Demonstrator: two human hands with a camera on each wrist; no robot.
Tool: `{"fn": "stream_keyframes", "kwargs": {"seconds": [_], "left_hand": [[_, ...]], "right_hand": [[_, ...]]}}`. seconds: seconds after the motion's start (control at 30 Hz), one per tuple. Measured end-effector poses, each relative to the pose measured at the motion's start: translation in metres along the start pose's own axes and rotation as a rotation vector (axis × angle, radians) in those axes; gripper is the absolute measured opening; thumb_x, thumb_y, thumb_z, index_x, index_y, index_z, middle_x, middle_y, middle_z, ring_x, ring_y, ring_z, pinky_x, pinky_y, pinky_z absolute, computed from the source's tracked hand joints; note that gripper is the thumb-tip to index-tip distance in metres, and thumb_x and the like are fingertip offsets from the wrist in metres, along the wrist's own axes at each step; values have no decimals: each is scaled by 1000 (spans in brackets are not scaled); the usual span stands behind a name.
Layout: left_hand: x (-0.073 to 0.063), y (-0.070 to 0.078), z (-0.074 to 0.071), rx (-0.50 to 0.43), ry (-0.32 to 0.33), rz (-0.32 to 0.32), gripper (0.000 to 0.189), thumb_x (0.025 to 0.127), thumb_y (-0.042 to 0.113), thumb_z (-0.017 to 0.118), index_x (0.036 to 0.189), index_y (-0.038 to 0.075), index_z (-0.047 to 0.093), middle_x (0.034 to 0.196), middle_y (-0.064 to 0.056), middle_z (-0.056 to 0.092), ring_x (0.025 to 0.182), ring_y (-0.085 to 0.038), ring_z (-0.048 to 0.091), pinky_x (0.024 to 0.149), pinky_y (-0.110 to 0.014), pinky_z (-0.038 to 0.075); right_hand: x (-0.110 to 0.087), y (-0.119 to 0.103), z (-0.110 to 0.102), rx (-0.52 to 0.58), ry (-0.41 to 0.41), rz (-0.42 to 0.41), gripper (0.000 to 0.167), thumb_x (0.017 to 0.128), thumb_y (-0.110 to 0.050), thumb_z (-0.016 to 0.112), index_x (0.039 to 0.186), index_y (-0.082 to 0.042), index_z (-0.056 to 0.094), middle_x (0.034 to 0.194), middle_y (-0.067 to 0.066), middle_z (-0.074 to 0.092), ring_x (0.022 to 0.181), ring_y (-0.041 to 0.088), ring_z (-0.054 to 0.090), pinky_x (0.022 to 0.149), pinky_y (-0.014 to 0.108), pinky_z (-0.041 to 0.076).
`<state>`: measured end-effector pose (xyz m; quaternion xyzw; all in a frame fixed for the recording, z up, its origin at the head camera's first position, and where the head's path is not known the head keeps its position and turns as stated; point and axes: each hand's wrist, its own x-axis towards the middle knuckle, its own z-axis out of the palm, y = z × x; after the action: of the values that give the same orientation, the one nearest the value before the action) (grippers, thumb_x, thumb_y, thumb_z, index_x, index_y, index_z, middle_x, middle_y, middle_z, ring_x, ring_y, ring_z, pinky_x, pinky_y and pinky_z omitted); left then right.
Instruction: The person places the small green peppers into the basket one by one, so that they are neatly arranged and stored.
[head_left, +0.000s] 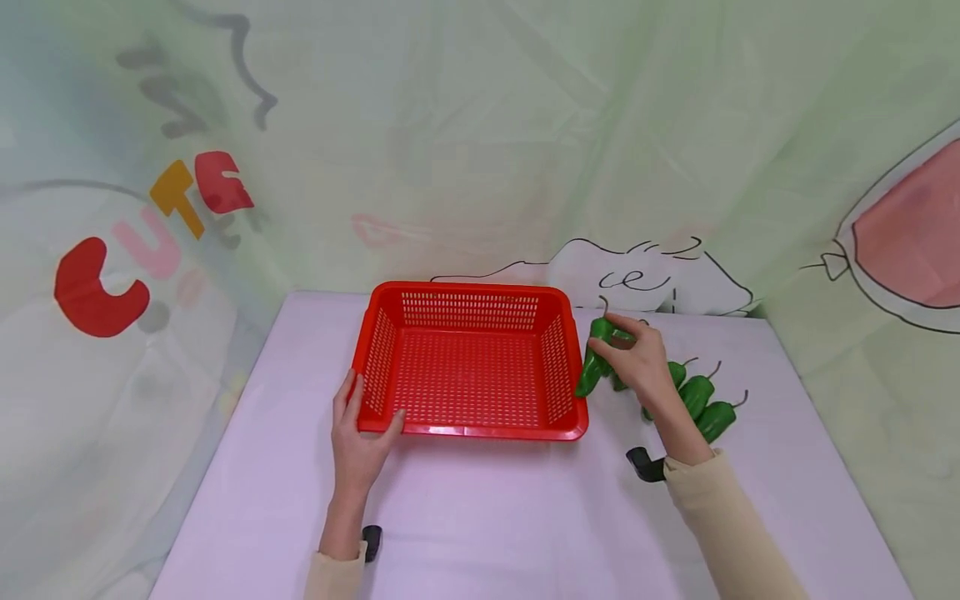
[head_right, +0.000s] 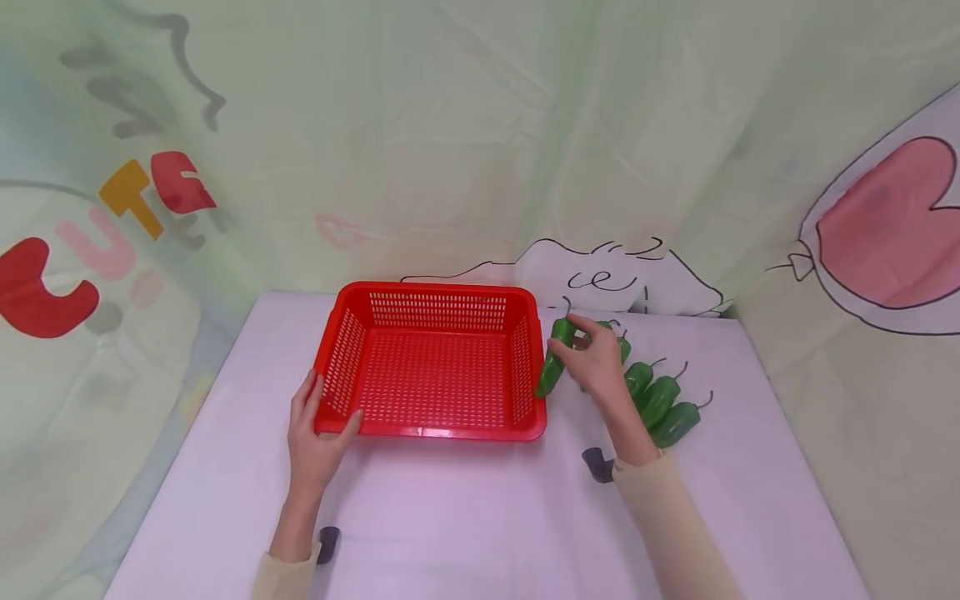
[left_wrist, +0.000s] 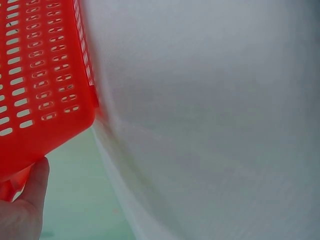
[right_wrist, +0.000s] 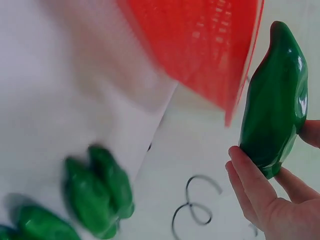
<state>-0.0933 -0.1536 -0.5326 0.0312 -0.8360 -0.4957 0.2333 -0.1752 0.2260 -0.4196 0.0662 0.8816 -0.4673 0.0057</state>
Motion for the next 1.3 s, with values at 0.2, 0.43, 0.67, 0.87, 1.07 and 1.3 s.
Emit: {"fn": "stream_keyframes", "kwargs": {"seconds": [0.2,0.43,0.67,0.87,1.07,1.3], "left_hand": [[0,1,1,-1,-3,-5,86,76,21,83,150,5,41,156,-6,34,139,-26,35,95,-50,50],[5,0,-2,-29,-2,6,87,76,18,84,150,6,40,156,-6,34,140,-26,35,94,-53,50],[5,-1,-1,-31,-7,0,87,76,19,83,150,5,39,156,-7,33,140,-27,34,95,-54,49],[2,-2,-1,-26,-17,-15,88,76,19,84,150,5,39,156,-7,33,140,-27,34,94,-53,50],[2,0,-1,-33,-19,-19,88,76,20,84,150,6,39,156,-6,33,141,-25,33,94,-51,50],[3,-3,-1,-15,-15,-8,90,74,20,86,151,7,39,156,-6,33,140,-26,34,93,-50,51]], "right_hand": [[8,-23,20,27,-41,-54,58,94,-17,66,145,-1,45,139,25,50,121,42,55,89,51,54],[16,-52,53,80,-141,-121,55,92,-12,68,143,0,49,131,23,54,112,37,61,82,46,58],[21,-78,95,42,-232,-166,56,90,-11,71,141,-1,51,127,18,57,108,34,62,77,40,60],[24,-94,131,29,-334,-174,53,90,-10,70,139,2,52,121,19,59,95,31,63,72,33,60],[27,-112,158,43,-406,-190,52,90,-8,70,137,5,51,117,21,59,93,29,65,69,32,60],[29,-126,190,4,-457,-188,50,90,-8,71,135,7,53,114,20,59,88,24,63,66,28,59]]}}
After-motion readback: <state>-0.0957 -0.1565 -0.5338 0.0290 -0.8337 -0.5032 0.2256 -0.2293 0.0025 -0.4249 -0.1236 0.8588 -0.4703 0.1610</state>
